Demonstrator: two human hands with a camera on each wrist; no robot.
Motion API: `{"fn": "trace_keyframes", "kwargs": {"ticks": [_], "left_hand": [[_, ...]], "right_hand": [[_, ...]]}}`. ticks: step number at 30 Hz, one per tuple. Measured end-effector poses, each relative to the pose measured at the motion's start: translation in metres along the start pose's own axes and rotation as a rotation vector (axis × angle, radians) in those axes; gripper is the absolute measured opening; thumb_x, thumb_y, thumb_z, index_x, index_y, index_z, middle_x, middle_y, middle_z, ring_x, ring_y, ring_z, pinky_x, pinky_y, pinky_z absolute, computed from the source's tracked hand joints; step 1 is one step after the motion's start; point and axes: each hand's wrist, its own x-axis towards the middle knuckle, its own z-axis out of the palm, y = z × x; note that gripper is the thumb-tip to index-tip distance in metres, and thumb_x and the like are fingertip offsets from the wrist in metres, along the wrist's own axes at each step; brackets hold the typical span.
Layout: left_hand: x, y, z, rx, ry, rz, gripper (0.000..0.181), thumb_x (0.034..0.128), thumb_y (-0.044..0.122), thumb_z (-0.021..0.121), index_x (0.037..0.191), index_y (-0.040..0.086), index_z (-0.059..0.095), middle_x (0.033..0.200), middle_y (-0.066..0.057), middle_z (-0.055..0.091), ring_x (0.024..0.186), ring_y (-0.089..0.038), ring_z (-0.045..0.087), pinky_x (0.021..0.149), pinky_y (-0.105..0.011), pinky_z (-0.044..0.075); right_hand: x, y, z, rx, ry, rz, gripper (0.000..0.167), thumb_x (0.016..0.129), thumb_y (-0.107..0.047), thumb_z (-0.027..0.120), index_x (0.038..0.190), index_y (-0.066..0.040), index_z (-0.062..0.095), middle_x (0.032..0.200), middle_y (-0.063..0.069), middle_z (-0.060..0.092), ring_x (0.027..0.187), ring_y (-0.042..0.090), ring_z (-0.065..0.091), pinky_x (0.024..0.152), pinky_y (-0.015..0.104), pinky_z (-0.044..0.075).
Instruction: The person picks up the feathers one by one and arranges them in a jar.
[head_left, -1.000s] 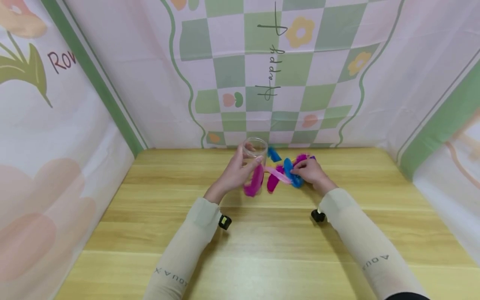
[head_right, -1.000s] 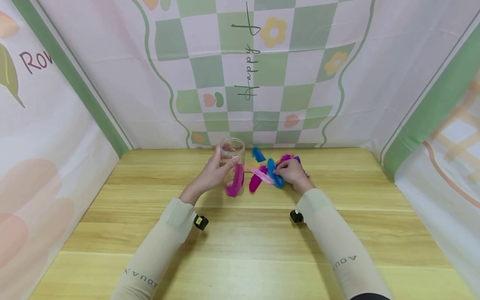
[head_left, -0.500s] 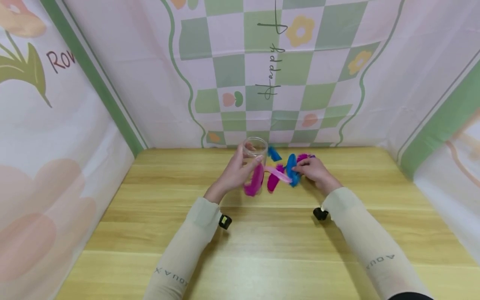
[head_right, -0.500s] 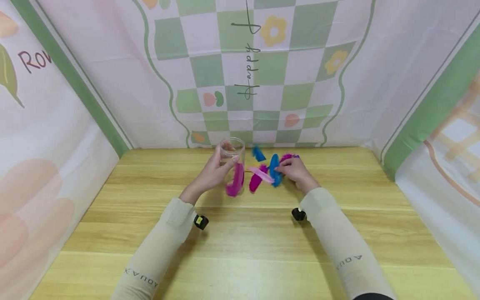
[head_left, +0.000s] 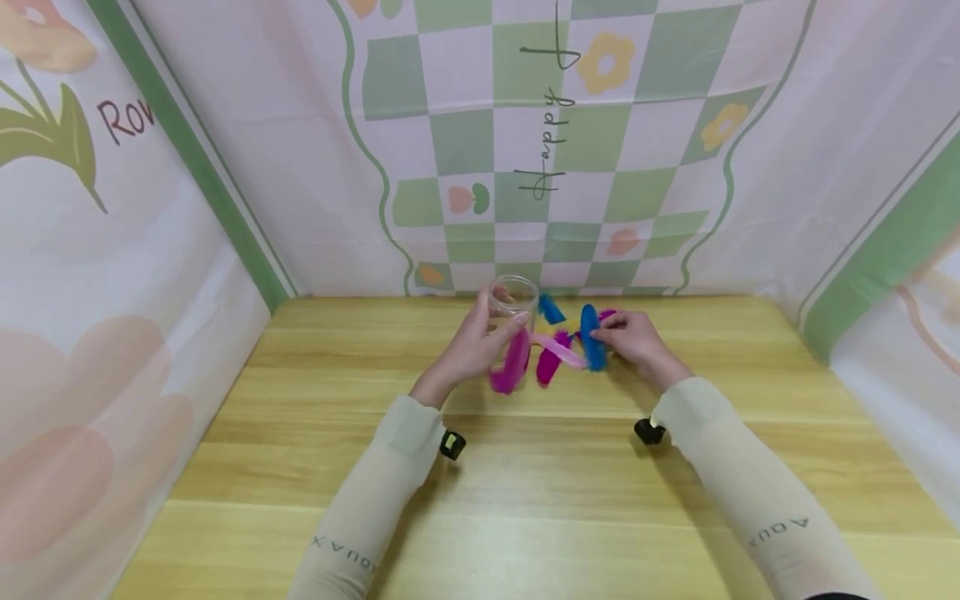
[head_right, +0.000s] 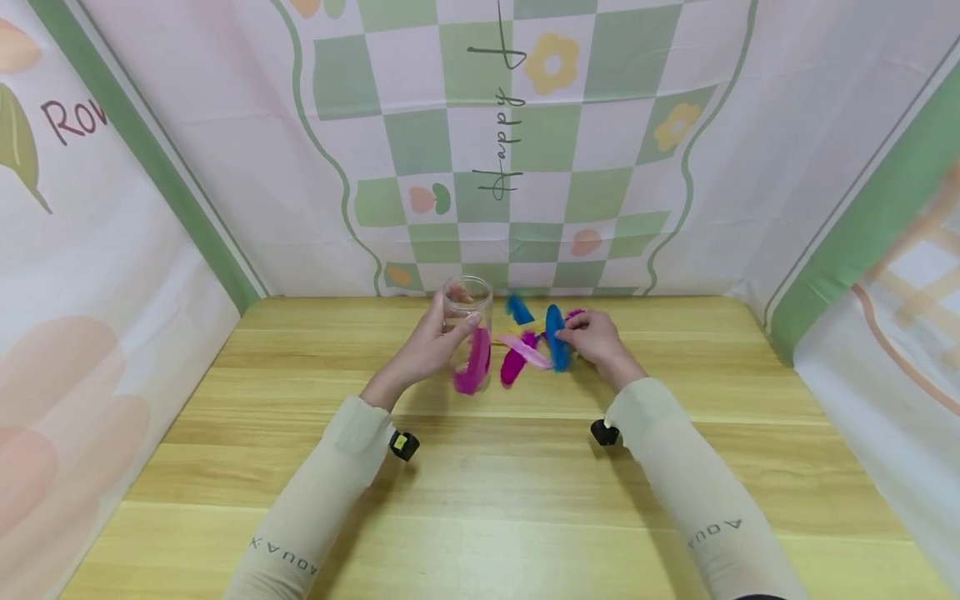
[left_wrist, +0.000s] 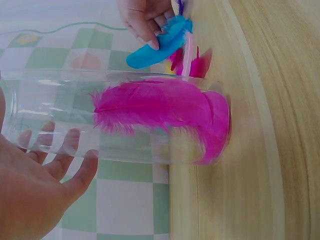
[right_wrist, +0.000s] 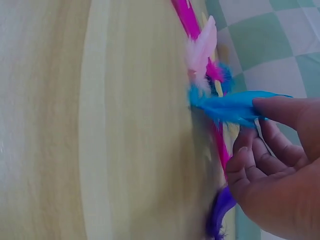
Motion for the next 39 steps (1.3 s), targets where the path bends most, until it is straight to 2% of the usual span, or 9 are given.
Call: {"fn": "trace_keyframes", "kwargs": {"ticks": [5, 12, 18, 23, 26, 32, 39], "left_hand": [[0.001, -0.002, 0.001, 0.014, 0.006, 0.010, 0.059, 0.1051, 0.042, 0.057, 0.148, 0.011, 0.032, 0.145, -0.007, 0.044, 0.133, -0.026, 0.050, 0.111, -0.046, 0.043], [0.002, -0.001, 0.000, 0.016, 0.006, 0.018, 0.059, 0.1052, 0.044, 0.056, 0.148, 0.012, 0.031, 0.147, -0.015, 0.044, 0.132, -0.026, 0.050, 0.109, -0.046, 0.045], [0.002, -0.001, 0.000, 0.017, 0.002, 0.013, 0.058, 0.1052, 0.042, 0.056, 0.148, 0.011, 0.032, 0.149, -0.018, 0.042, 0.132, -0.027, 0.050, 0.110, -0.047, 0.044], [0.002, -0.001, 0.001, 0.016, 0.010, 0.012, 0.057, 0.1053, 0.042, 0.056, 0.147, 0.011, 0.033, 0.147, -0.016, 0.044, 0.131, -0.027, 0.051, 0.110, -0.046, 0.044], [0.002, -0.001, 0.001, 0.016, 0.017, 0.017, 0.057, 0.1053, 0.042, 0.056, 0.147, 0.011, 0.033, 0.147, -0.016, 0.045, 0.130, -0.028, 0.051, 0.110, -0.046, 0.044], [0.001, -0.001, 0.001, 0.017, 0.017, 0.014, 0.058, 0.1049, 0.043, 0.057, 0.147, 0.011, 0.033, 0.145, -0.012, 0.046, 0.130, -0.026, 0.052, 0.109, -0.045, 0.045], [0.001, -0.001, 0.000, 0.014, 0.010, 0.002, 0.060, 0.1046, 0.044, 0.057, 0.148, 0.012, 0.032, 0.147, -0.013, 0.045, 0.131, -0.028, 0.051, 0.109, -0.046, 0.046]], "right_hand": [[-0.002, -0.001, -0.004, 0.025, 0.022, 0.011, 0.032, 0.099, -0.017, 0.069, 0.117, 0.009, 0.060, 0.115, 0.015, 0.059, 0.093, 0.016, 0.056, 0.077, 0.023, 0.054], [-0.002, 0.000, -0.008, 0.115, 0.020, 0.044, 0.033, 0.100, -0.019, 0.068, 0.118, 0.007, 0.057, 0.112, 0.011, 0.058, 0.091, 0.012, 0.062, 0.088, 0.030, 0.058], [-0.005, -0.003, -0.011, 0.178, 0.005, 0.054, 0.034, 0.100, -0.019, 0.069, 0.117, 0.008, 0.056, 0.113, 0.010, 0.057, 0.084, 0.008, 0.062, 0.084, 0.028, 0.058], [-0.007, -0.007, -0.013, 0.232, -0.008, 0.054, 0.032, 0.100, -0.015, 0.067, 0.117, 0.010, 0.055, 0.120, 0.012, 0.055, 0.082, 0.003, 0.066, 0.087, 0.029, 0.059], [-0.009, -0.010, -0.013, 0.282, -0.016, 0.043, 0.030, 0.100, -0.010, 0.067, 0.116, 0.011, 0.054, 0.110, 0.007, 0.061, 0.080, 0.004, 0.069, 0.086, 0.027, 0.059], [-0.013, -0.014, -0.014, 0.358, -0.041, 0.015, 0.026, 0.098, -0.004, 0.066, 0.113, 0.013, 0.054, 0.083, -0.006, 0.069, 0.078, 0.006, 0.072, 0.077, 0.022, 0.059], [-0.018, -0.022, -0.014, 0.350, -0.042, 0.003, 0.027, 0.098, -0.006, 0.068, 0.113, 0.012, 0.056, 0.082, -0.005, 0.074, 0.079, 0.007, 0.073, 0.075, 0.024, 0.060]]}}
